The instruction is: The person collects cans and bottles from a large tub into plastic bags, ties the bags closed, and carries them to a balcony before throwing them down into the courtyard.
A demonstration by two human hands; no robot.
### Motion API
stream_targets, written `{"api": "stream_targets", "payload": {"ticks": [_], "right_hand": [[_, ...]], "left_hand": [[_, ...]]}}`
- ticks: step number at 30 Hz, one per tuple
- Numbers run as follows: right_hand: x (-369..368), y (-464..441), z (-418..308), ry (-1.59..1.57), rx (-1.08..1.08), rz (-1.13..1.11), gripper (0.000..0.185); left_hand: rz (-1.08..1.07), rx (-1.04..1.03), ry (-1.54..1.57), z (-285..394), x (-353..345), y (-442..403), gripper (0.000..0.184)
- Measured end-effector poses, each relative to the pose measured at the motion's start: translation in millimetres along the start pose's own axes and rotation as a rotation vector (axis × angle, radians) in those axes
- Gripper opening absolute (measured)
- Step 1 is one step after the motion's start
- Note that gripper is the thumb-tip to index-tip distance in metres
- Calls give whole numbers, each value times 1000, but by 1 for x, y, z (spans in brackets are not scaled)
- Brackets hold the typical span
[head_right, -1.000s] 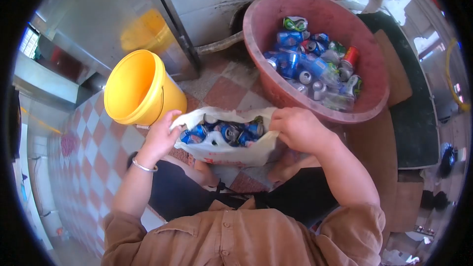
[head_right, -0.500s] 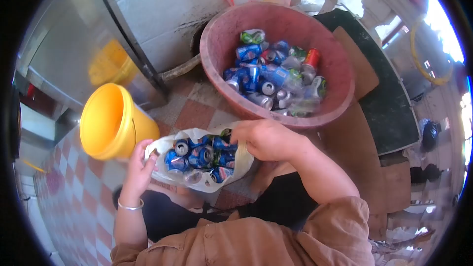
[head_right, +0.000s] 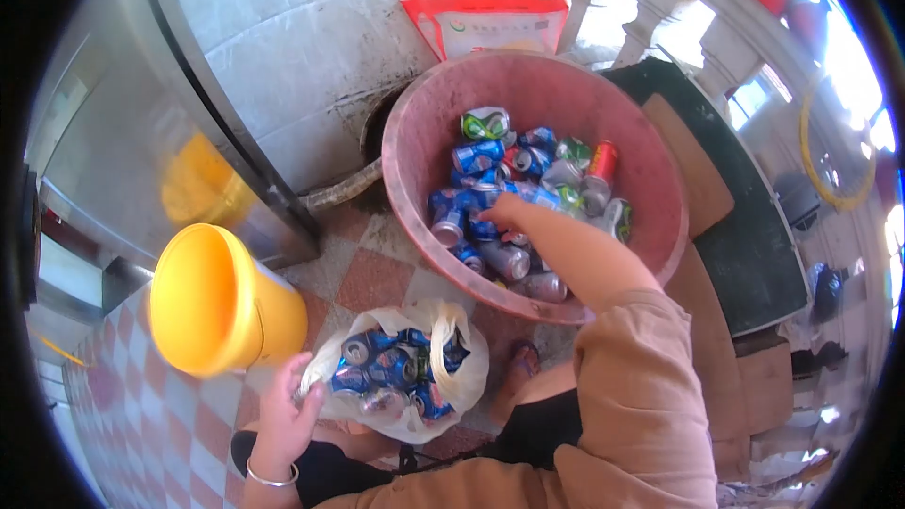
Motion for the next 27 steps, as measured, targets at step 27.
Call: {"api": "stream_targets", "payload": {"ticks": [27], "right_hand": [[-152,290,-140,129,841,-203,47]], "left_hand": [[50,-65,705,-14,4,7,42]]}}
Point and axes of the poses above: each hand's wrist, its own y-axis away from the middle knuckle, its own x-axis out of the back of the hand, z = x × y, the point moved 9 cm from there along -y, towards the middle knuckle, and after that the axes turned 10 degrees about -z, right-handed, at the moved point
